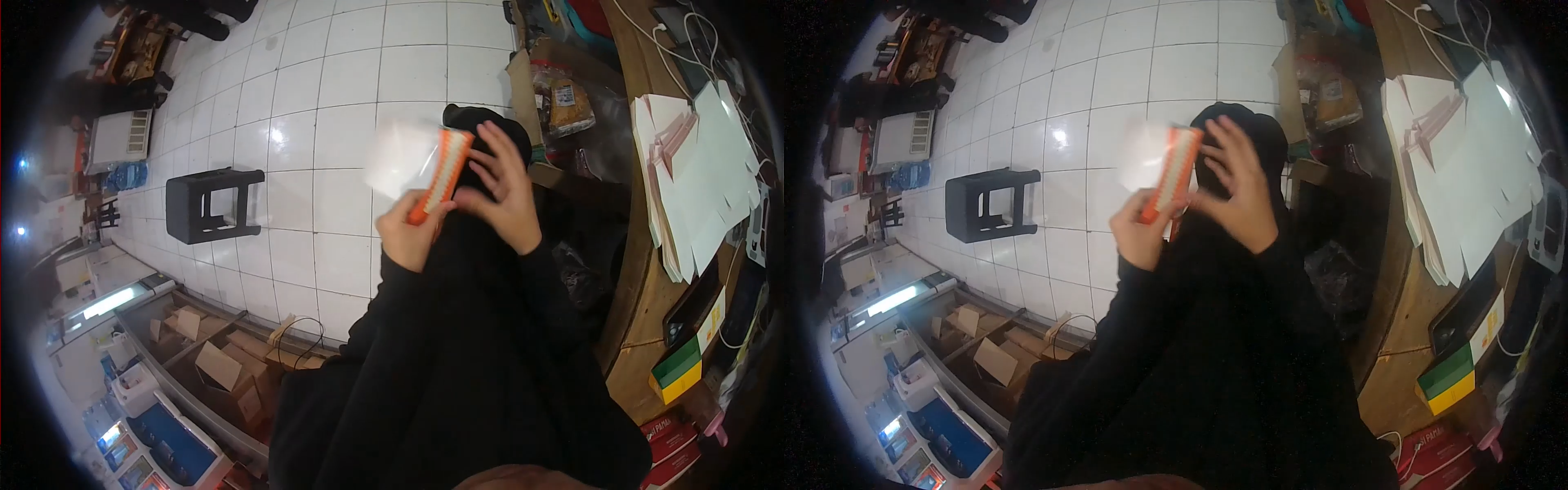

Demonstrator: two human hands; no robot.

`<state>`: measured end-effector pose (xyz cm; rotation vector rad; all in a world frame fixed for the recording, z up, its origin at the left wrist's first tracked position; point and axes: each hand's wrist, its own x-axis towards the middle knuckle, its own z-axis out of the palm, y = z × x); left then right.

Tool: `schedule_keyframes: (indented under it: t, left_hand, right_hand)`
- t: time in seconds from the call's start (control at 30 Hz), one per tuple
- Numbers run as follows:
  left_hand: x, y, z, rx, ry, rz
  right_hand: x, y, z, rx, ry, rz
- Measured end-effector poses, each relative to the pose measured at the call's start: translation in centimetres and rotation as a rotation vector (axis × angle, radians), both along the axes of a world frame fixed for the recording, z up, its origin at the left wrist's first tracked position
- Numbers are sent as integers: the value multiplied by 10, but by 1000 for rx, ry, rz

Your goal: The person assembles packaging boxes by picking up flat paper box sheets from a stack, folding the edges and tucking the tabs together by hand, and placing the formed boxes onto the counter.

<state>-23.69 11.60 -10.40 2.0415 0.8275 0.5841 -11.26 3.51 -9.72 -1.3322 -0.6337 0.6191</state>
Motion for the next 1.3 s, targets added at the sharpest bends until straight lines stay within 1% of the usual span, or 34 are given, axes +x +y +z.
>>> schedule_keyframes:
  t: [0.03,0.07,0.1,0.13,0.17,0.2,0.23,0.27,0.33,0.37,0.47,0.53,0.63,0.7,0.8,0.87,0.9,0.93,0.97,1.0,1.03,1.07,1.1,1.13,1.2,1.23,1.27,1.3]
  left_hand:
    - [-3,11,6,-412,-207,-5]
    - [-5,20,13,-824,-415,-13]
    - [-3,25,28,-916,-475,-42]
    - [-6,29,33,-912,-477,-43]
    - [-10,34,37,-927,-492,-92]
    - [-12,35,42,-942,-505,-141]
    - [-11,33,51,-861,-489,-122]
    - [-10,29,49,-861,-489,-124]
    - [-7,18,45,-631,-580,22]
    - [-6,16,45,-588,-547,49]
    - [3,4,54,-539,-625,67]
    - [4,0,53,-521,-607,62]
    - [6,-6,51,-505,-654,57]
    - [8,-10,53,-438,-675,65]
    - [9,-13,53,-373,-624,109]
    - [9,-15,52,-394,-591,137]
    - [9,-15,52,-416,-559,164]
    - [10,-15,53,-415,-560,163]
    - [11,-15,55,-346,-509,198]
    - [13,-14,56,-277,-460,228]
    - [13,-10,53,-274,-467,214]
    - [11,-3,46,91,-373,167]
    - [13,1,44,455,-274,121]
    - [16,2,45,459,-288,110]
    - [19,3,53,601,-94,244]
    - [24,6,56,608,-101,243]
    - [32,12,59,625,-195,146]
    - [34,16,60,647,-250,108]
  right_hand:
    - [0,-2,5,-62,-153,251]
    - [-5,-3,16,-109,-340,362]
    - [-17,0,26,-86,-353,308]
    - [-24,2,32,-64,-368,252]
    - [-23,0,33,-62,-373,251]
    - [-20,-4,32,-57,-475,204]
    - [-19,-6,32,-52,-577,156]
    - [-19,-5,32,-53,-578,154]
    - [-20,-6,33,102,-329,-28]
    - [-22,-5,36,127,-266,-51]
    - [-22,-6,33,181,-341,-82]
    - [-22,-7,35,174,-350,-87]
    - [-22,-3,36,182,-377,-110]
    - [-21,-2,36,187,-395,-126]
    - [-20,-1,38,172,-390,-134]
    - [-21,-2,41,178,-256,-127]
    - [-20,-4,41,180,-256,-127]
    - [-18,-8,41,85,-187,-125]
    - [-17,-11,41,-9,-117,-123]
    - [-18,-10,42,-6,-119,-129]
    - [-19,-9,42,0,44,-136]
    - [-17,-8,42,10,201,-144]
    - [-15,-7,36,32,255,-133]
    - [-12,-8,36,42,245,-144]
    - [-7,-10,37,-29,204,-81]
    - [-5,-11,37,-65,174,-88]
    - [-3,-12,38,-56,167,-87]
    - [-2,-14,40,-126,21,-61]
